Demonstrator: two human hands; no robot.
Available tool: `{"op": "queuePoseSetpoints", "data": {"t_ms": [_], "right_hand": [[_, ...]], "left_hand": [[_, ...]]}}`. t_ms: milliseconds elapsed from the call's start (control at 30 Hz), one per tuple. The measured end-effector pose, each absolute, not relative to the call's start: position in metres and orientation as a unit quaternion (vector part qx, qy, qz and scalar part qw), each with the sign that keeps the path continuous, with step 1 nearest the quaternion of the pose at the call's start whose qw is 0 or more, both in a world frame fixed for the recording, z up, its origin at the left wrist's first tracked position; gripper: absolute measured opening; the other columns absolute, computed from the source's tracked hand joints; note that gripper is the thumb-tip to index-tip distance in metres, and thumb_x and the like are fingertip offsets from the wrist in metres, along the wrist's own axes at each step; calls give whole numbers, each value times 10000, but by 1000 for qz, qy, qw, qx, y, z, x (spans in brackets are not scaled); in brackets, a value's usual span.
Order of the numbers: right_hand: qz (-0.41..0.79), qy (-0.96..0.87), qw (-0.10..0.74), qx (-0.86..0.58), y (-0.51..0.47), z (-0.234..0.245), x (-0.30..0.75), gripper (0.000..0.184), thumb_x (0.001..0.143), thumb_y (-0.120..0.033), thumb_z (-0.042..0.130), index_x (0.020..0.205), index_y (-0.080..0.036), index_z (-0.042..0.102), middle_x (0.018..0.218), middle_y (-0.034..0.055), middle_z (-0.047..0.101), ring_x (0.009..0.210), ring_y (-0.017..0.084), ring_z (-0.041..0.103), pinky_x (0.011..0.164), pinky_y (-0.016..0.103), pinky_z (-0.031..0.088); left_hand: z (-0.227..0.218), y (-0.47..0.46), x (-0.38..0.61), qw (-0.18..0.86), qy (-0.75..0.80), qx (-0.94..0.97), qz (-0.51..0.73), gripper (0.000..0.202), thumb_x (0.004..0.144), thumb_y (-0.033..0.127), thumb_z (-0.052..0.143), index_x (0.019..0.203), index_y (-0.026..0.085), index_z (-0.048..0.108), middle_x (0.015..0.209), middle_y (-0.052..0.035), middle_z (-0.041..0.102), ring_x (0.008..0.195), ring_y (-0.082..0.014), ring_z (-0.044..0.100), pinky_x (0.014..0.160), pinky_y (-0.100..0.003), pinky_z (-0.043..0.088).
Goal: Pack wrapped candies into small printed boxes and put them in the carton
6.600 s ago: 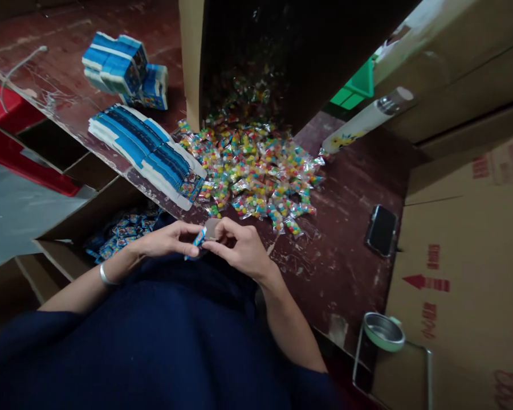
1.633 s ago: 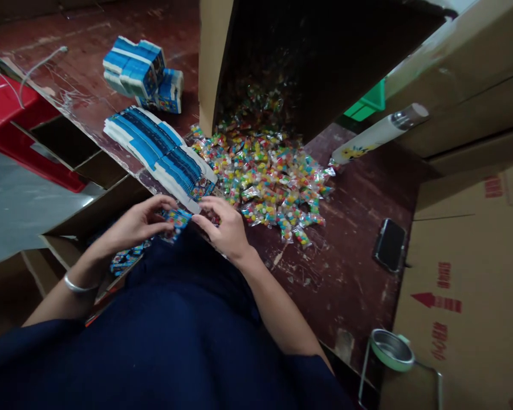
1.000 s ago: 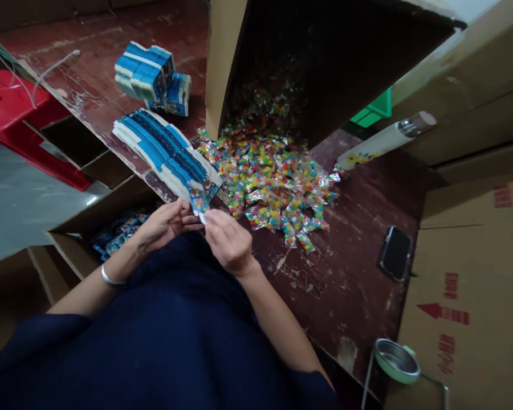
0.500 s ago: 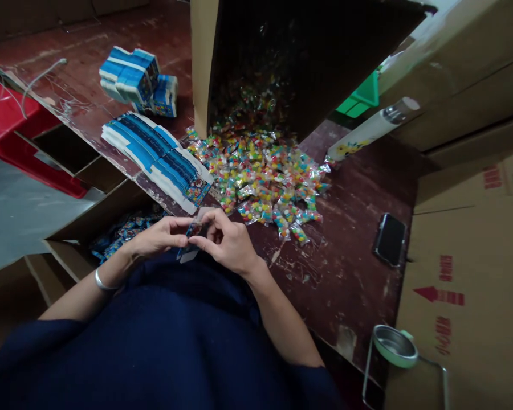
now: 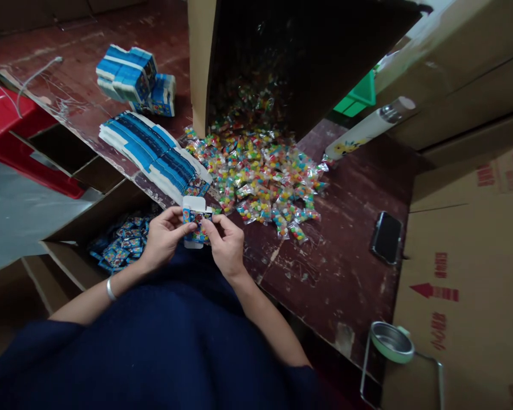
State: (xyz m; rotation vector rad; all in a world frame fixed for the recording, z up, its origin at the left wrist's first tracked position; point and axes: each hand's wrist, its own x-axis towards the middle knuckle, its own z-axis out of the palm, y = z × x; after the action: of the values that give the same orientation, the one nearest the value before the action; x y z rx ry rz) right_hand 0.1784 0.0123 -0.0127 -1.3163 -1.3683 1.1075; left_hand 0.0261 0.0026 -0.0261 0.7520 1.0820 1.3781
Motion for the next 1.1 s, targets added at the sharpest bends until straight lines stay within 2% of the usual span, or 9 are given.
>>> {"op": "queuePoseSetpoints", "data": {"t_ms": [100, 200, 367, 433, 533, 667, 800, 933, 1100], "right_hand": [[429, -553, 503, -508, 17, -20, 172, 281, 920, -434, 738, 1105, -222, 744, 990, 37, 785, 849, 193, 741, 789, 306, 615], [390, -568, 537, -487, 21, -28, 171, 366, 909, -388, 768, 1251, -261, 732, 1147, 58, 771, 981, 212, 745, 891, 337, 608], [329, -614, 538, -475, 25, -28, 177, 125, 924, -362, 752, 954, -246, 789, 952, 45, 726, 907, 204, 712, 813, 338, 590], [320, -635, 528, -466, 27, -23, 179, 151, 938, -350, 735, 843, -236, 760, 947, 50, 714, 922, 208, 706, 835, 354, 584], [330, -649, 520, -447, 29, -19, 178, 144, 947, -356, 723, 865, -238, 719, 1023, 65, 724, 997, 223, 708, 901, 382, 583], [408, -602, 542, -421, 33, -15, 175, 215, 912, -421, 764, 1008, -254, 667, 959, 38, 720, 901, 200, 713, 851, 360, 597], [486, -606, 486, -400, 39, 0, 176, 243, 847, -431, 830, 816, -237, 687, 879, 25, 706, 871, 190, 683, 828, 336, 576], [544, -571, 422, -447, 47, 15, 182, 284, 756, -447, 891, 815, -220, 730, 863, 27, 737, 806, 184, 676, 755, 322, 572], [554, -579, 380, -462, 57, 17, 190, 279, 743, -425, 890, 737, -200, 725, 779, 23, 734, 720, 167, 650, 693, 309, 539]], "left_hand": [[-31, -1, 28, 513, 468, 365, 620, 611, 731, 324, 909, 1276, 227, 650, 999, -17, 754, 845, -152, 745, 794, -259, 631], [-36, -3, 25, 527, 445, 404, 601, 639, 754, 357, 885, 1329, 222, 643, 1165, -57, 739, 898, -165, 751, 824, -275, 646], [-33, 3, 10, 618, 411, 431, 513, 445, 784, 330, 867, 1164, 171, 698, 1047, -54, 749, 869, -181, 741, 816, -290, 648], [-31, 5, 4, 636, 399, 441, 491, 393, 783, 306, 867, 1107, 167, 692, 1026, -46, 736, 836, -163, 729, 788, -266, 635], [-28, 7, 1, 624, 403, 440, 505, 384, 774, 281, 872, 1073, 180, 654, 1022, -27, 690, 823, -135, 700, 774, -239, 617], [-24, 7, 2, 619, 414, 402, 533, 466, 737, 258, 886, 1077, 212, 570, 998, 6, 619, 778, -112, 684, 733, -223, 608], [-21, 8, -2, 589, 436, 434, 524, 448, 745, 242, 862, 1080, 207, 568, 1029, -20, 623, 872, -149, 686, 788, -262, 618], [-19, 7, -7, 565, 431, 482, 513, 438, 765, 196, 825, 1132, 208, 586, 1054, -44, 651, 985, -194, 694, 865, -311, 621], [-15, 6, -7, 583, 407, 501, 494, 490, 786, 160, 805, 1232, 221, 610, 1070, -45, 664, 968, -188, 712, 841, -295, 626]]}}
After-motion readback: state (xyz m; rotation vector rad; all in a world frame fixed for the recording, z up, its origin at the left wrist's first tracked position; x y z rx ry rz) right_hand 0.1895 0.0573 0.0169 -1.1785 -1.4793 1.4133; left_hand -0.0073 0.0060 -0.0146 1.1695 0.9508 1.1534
